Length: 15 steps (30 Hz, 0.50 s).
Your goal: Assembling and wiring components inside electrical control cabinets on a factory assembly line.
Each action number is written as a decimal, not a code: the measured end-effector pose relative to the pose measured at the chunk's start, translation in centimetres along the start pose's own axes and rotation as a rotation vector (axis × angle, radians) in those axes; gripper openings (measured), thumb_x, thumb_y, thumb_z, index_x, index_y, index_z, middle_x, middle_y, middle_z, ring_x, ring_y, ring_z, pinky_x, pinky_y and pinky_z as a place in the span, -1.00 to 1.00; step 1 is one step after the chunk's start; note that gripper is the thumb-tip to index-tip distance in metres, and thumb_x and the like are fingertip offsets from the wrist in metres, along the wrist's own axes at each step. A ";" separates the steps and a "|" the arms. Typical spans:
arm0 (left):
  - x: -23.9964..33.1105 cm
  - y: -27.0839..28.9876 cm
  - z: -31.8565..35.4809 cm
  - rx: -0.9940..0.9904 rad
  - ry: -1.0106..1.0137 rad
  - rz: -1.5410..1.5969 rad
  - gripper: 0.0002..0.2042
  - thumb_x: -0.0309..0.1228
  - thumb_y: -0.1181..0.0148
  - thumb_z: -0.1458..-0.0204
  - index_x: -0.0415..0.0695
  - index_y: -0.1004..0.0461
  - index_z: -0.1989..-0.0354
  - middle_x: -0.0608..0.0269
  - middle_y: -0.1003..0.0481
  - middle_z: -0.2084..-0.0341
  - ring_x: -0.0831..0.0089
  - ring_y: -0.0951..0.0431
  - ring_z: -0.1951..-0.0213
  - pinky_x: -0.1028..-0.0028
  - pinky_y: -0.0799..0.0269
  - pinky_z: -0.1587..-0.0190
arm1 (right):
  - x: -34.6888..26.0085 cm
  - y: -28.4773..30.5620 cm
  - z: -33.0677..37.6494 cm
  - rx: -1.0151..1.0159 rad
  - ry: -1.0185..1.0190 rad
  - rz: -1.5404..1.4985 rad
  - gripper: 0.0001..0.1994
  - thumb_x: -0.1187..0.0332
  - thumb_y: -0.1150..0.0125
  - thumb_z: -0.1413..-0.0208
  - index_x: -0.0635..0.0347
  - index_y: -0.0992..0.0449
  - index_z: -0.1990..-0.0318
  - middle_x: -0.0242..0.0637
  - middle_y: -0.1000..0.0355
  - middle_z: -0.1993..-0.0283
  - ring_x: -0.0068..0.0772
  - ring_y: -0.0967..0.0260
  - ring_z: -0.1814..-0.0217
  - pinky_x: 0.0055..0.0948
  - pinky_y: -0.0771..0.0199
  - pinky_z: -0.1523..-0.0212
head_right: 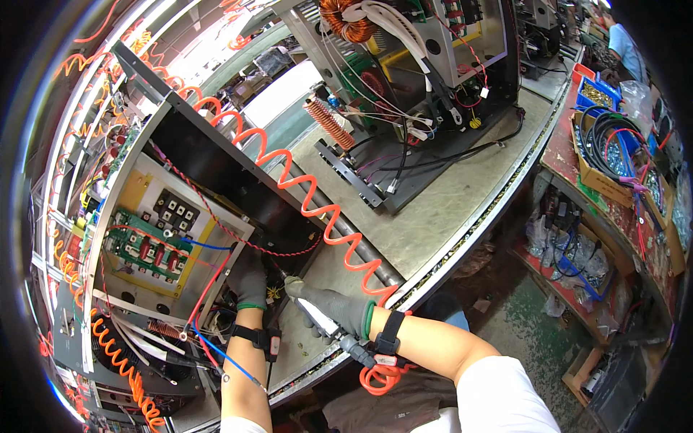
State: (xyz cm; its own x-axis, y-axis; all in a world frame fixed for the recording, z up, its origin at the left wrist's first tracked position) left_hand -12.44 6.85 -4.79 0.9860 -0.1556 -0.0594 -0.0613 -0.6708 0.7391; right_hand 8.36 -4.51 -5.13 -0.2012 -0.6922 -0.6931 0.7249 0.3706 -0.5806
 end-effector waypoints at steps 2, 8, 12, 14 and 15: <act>1.1 1.7 0.2 0.009 -0.042 0.007 -0.65 -0.08 0.03 -0.09 -0.11 -0.48 0.21 0.02 -0.54 0.36 0.05 -0.54 0.27 0.18 -0.42 0.24 | 0.2 -0.4 0.5 0.006 0.026 0.004 -0.45 -0.34 0.00 0.01 0.02 -0.36 0.41 -0.40 -0.29 0.60 -0.53 -0.27 0.70 -0.49 -0.29 0.77; 5.8 11.9 4.0 -0.083 -0.056 0.485 -0.69 -0.32 -0.11 -0.10 -0.20 -0.45 0.03 -0.03 -0.55 0.26 0.11 -0.57 0.26 0.29 -0.45 0.13 | 0.4 0.4 0.1 0.022 0.100 0.009 -0.40 -0.40 0.04 0.02 0.03 -0.38 0.43 -0.42 -0.30 0.62 -0.54 -0.27 0.70 -0.54 -0.30 0.72; 5.0 16.5 10.4 -0.405 0.109 0.600 -0.78 -0.45 -0.22 -0.02 -0.26 -0.52 0.17 0.07 -0.56 0.35 0.42 -0.56 0.28 0.48 -0.46 0.19 | -0.2 0.5 0.2 -0.019 0.042 0.054 -0.44 -0.37 0.00 0.03 -0.01 -0.37 0.44 -0.47 -0.28 0.63 -0.61 -0.24 0.72 -0.56 -0.30 0.75; 3.5 15.6 14.2 -0.388 0.245 0.690 -0.82 -0.45 -0.21 -0.03 -0.26 -0.55 0.22 0.09 -0.56 0.35 0.42 -0.56 0.28 0.48 -0.45 0.20 | -0.6 0.1 0.2 -0.007 0.030 0.056 -0.47 -0.33 -0.03 0.03 -0.02 -0.36 0.44 -0.47 -0.26 0.63 -0.61 -0.22 0.74 -0.54 -0.29 0.79; 2.9 15.2 15.3 -0.435 0.338 0.676 -0.80 -0.43 -0.22 -0.01 -0.25 -0.55 0.22 0.04 -0.56 0.34 0.33 -0.57 0.29 0.44 -0.45 0.21 | -0.6 0.0 0.1 -0.004 0.039 0.049 -0.49 -0.30 -0.05 0.01 -0.02 -0.34 0.45 -0.46 -0.25 0.64 -0.61 -0.21 0.75 -0.54 -0.27 0.82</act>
State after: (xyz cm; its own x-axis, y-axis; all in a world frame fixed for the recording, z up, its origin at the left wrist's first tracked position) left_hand -12.89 -14.91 -3.98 0.7569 -0.1502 0.6360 -0.6535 -0.1655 0.7386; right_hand 8.51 -4.13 -4.70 -0.1913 -0.6484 -0.7368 0.7317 0.4061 -0.5474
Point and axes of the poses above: each hand's wrist, its own z-axis away from the middle knuckle, its own y-axis out of the back of the hand, x = y × z, the point moved 2 cm from there along -z, towards the middle knuckle
